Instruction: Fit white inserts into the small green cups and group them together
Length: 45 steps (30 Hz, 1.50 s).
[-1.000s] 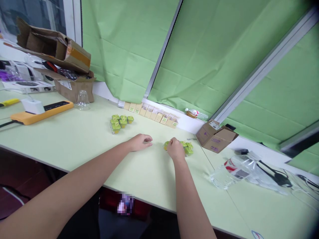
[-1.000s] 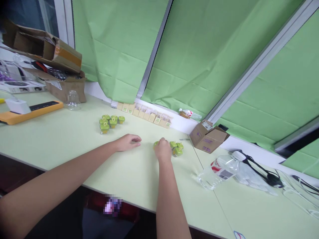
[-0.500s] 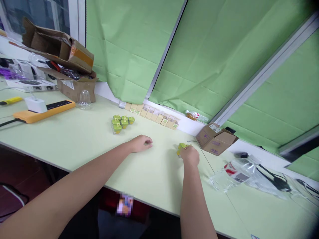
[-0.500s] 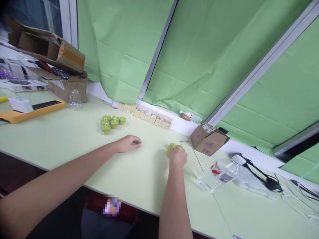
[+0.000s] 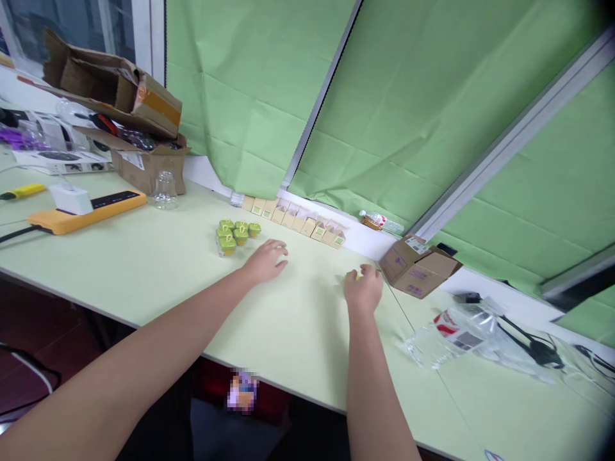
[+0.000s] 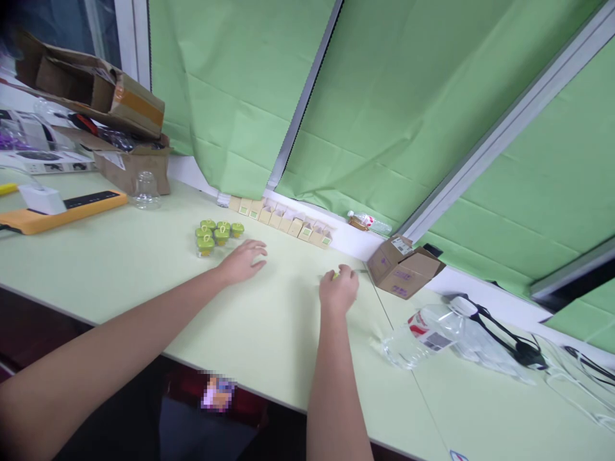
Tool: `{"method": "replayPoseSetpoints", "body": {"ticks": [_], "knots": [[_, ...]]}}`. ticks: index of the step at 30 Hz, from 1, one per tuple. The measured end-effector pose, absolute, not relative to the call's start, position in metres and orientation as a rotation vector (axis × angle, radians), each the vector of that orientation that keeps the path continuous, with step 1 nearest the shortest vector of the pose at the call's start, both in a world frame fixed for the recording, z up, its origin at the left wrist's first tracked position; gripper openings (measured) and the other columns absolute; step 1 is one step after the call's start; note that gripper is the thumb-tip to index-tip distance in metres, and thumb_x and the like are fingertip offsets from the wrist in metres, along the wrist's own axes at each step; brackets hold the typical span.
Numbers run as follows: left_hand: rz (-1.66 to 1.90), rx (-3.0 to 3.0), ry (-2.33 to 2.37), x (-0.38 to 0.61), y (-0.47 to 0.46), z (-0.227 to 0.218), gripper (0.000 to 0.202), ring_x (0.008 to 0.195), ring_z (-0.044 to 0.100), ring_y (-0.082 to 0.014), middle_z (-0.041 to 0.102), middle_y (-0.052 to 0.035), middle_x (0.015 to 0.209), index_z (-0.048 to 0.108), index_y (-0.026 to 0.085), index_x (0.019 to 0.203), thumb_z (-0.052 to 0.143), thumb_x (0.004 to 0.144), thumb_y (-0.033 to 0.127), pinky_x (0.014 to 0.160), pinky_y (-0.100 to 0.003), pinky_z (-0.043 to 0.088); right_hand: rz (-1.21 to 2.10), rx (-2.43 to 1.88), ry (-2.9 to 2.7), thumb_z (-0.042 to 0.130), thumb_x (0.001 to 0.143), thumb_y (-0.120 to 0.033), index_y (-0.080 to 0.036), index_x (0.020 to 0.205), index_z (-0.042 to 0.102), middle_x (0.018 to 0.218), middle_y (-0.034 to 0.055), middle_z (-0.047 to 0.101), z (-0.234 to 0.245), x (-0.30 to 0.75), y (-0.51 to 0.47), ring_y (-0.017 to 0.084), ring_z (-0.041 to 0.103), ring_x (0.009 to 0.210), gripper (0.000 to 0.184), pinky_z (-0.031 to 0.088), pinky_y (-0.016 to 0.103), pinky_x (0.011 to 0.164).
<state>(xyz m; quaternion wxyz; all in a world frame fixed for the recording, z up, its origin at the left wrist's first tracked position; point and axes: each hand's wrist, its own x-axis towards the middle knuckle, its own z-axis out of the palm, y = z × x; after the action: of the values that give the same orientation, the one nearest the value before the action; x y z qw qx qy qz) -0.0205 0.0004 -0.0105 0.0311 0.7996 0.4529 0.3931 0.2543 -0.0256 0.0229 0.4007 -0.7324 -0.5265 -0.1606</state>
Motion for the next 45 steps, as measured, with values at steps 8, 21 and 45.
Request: {"method": "replayPoseSetpoints", "body": {"ticks": [8, 21, 45], "knots": [[1.197, 2.031, 2.347, -0.069, 0.007, 0.003, 0.04, 0.141, 0.025, -0.0378, 0.031, -0.0183, 0.152, 0.059, 0.016, 0.118, 0.058, 0.078, 0.012, 0.112, -0.06, 0.022, -0.146, -1.503, -1.88, 0.048, 0.085, -0.025, -0.017, 0.11, 0.063, 0.107, 0.0116, 0.061, 0.0, 0.191, -0.029, 0.025, 0.058, 0.096, 0.03, 0.046, 0.036, 0.084], [0.732, 1.693, 2.436, -0.077, 0.005, 0.018, 0.074, 0.147, 0.0, -0.0459, -0.005, -0.018, 0.163, 0.038, 0.022, 0.141, 0.061, 0.072, 0.005, 0.097, -0.076, 0.033, -0.026, -1.541, -1.853, 0.05, 0.085, -0.026, -0.018, 0.11, 0.063, 0.107, 0.0095, 0.062, -0.001, 0.198, -0.028, 0.021, 0.06, 0.088, 0.029, 0.047, 0.035, 0.081], [1.002, 2.112, 1.084, 0.016, -0.029, -0.013, 0.066, 0.095, 0.067, -0.0258, 0.07, -0.008, 0.109, 0.052, 0.021, 0.124, 0.075, 0.066, 0.044, 0.077, -0.032, 0.051, 0.679, -1.175, -1.809, 0.063, 0.081, -0.039, -0.021, 0.085, 0.073, 0.094, 0.0037, 0.072, -0.004, 0.175, -0.03, 0.018, 0.063, 0.083, 0.021, 0.05, 0.031, 0.081]]}}
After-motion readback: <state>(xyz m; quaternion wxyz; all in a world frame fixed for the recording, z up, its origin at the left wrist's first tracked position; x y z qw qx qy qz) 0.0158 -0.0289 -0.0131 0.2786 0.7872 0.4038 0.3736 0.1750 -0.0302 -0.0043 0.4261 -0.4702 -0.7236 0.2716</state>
